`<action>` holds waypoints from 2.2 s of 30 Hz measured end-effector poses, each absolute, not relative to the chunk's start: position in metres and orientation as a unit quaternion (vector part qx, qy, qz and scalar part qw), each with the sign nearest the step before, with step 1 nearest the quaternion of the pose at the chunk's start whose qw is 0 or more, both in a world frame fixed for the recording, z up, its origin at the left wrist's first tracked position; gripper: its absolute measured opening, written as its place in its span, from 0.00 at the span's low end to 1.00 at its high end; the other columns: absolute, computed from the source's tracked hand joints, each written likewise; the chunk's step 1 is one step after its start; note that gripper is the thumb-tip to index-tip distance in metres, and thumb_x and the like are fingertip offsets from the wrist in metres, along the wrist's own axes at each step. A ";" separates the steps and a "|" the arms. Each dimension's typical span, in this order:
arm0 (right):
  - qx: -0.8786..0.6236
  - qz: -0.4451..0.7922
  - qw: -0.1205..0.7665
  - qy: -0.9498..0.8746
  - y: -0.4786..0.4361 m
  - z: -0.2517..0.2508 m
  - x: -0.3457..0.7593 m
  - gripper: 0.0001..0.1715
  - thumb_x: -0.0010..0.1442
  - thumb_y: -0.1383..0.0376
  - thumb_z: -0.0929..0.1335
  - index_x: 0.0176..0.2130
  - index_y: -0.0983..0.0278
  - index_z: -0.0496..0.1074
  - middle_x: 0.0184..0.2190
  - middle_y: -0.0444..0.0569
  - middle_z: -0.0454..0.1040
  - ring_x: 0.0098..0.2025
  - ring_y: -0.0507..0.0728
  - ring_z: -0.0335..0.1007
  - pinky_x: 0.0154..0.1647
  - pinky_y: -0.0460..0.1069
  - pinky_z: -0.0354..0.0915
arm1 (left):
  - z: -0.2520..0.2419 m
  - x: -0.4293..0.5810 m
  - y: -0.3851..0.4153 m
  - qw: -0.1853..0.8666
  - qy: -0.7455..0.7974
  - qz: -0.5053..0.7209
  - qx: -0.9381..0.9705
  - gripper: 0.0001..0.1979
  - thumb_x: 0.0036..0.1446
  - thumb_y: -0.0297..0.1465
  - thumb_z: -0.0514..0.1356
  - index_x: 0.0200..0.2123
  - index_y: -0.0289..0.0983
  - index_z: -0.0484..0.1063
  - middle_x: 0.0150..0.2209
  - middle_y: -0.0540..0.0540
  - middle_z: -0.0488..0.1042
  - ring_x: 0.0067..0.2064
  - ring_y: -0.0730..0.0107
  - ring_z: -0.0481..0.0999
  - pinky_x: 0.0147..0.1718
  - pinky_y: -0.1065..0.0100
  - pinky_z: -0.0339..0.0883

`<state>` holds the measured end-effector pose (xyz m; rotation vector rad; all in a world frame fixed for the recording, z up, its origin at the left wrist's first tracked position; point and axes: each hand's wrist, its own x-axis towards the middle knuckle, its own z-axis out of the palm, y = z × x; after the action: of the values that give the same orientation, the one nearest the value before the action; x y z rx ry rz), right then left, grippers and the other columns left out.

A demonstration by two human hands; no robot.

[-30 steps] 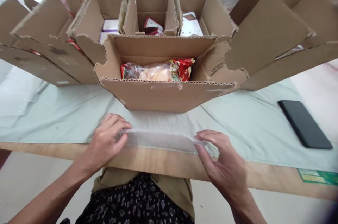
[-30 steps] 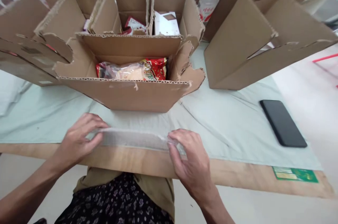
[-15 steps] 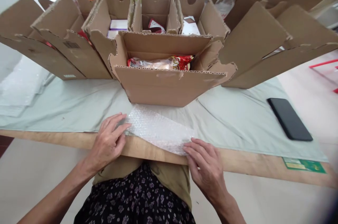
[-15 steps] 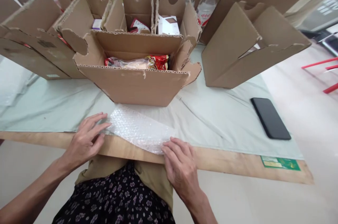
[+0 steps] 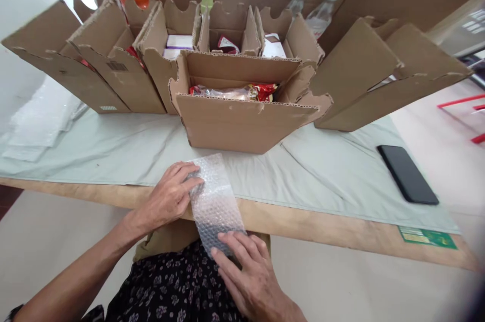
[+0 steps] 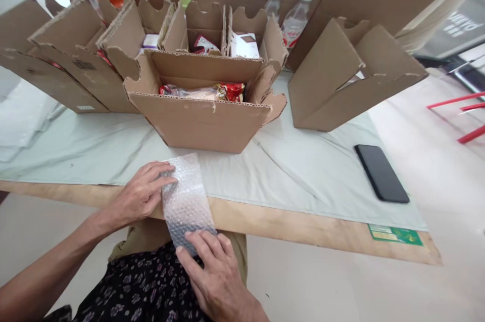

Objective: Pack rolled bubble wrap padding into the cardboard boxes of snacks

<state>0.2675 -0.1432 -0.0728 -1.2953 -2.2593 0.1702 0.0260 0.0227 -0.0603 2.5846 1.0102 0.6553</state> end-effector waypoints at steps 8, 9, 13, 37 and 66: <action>-0.481 -0.044 0.239 -0.842 -0.124 -0.093 0.288 0.30 0.65 0.75 0.63 0.61 0.58 0.74 0.64 0.51 0.74 0.71 0.62 0.61 0.68 0.60 0.59 | -0.054 0.029 0.013 0.156 0.352 0.199 0.901 0.15 0.68 0.32 0.59 0.54 0.36 0.77 0.63 0.34 0.73 0.67 0.45 0.69 0.63 0.41 0.70; -0.485 -0.047 0.258 -0.834 -0.125 -0.094 0.287 0.28 0.65 0.76 0.63 0.59 0.59 0.75 0.63 0.52 0.75 0.70 0.61 0.63 0.69 0.60 0.59 | -0.056 0.035 0.013 0.146 0.345 0.195 0.906 0.15 0.68 0.32 0.60 0.54 0.35 0.77 0.63 0.33 0.73 0.68 0.44 0.68 0.63 0.41 0.70; -0.474 -0.037 0.316 -0.821 -0.133 -0.089 0.281 0.23 0.64 0.76 0.62 0.52 0.62 0.78 0.57 0.53 0.79 0.64 0.60 0.70 0.65 0.58 0.61 | -0.064 0.058 0.027 0.123 0.293 0.187 0.930 0.16 0.63 0.25 0.59 0.53 0.33 0.77 0.63 0.32 0.73 0.68 0.45 0.68 0.64 0.42 0.68; -0.494 0.011 0.284 -0.822 -0.111 -0.051 0.272 0.16 0.69 0.67 0.71 0.56 0.64 0.73 0.53 0.57 0.80 0.56 0.65 0.75 0.54 0.60 0.67 | -0.062 0.058 -0.029 0.179 0.402 0.282 0.852 0.16 0.66 0.24 0.61 0.56 0.35 0.73 0.46 0.40 0.77 0.47 0.56 0.75 0.48 0.55 0.72; -0.581 0.263 0.436 -0.635 -0.079 -0.055 0.265 0.11 0.71 0.65 0.69 0.51 0.59 0.77 0.43 0.46 0.83 0.43 0.55 0.80 0.43 0.49 0.74 | -0.040 0.067 -0.053 0.663 0.489 0.322 0.467 0.25 0.64 0.41 0.67 0.61 0.39 0.73 0.55 0.40 0.81 0.55 0.57 0.82 0.56 0.56 0.76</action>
<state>0.2650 -0.0795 -0.0545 -1.4448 -1.5803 0.6548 0.0672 -0.0533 -0.0401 1.0566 1.1052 0.7272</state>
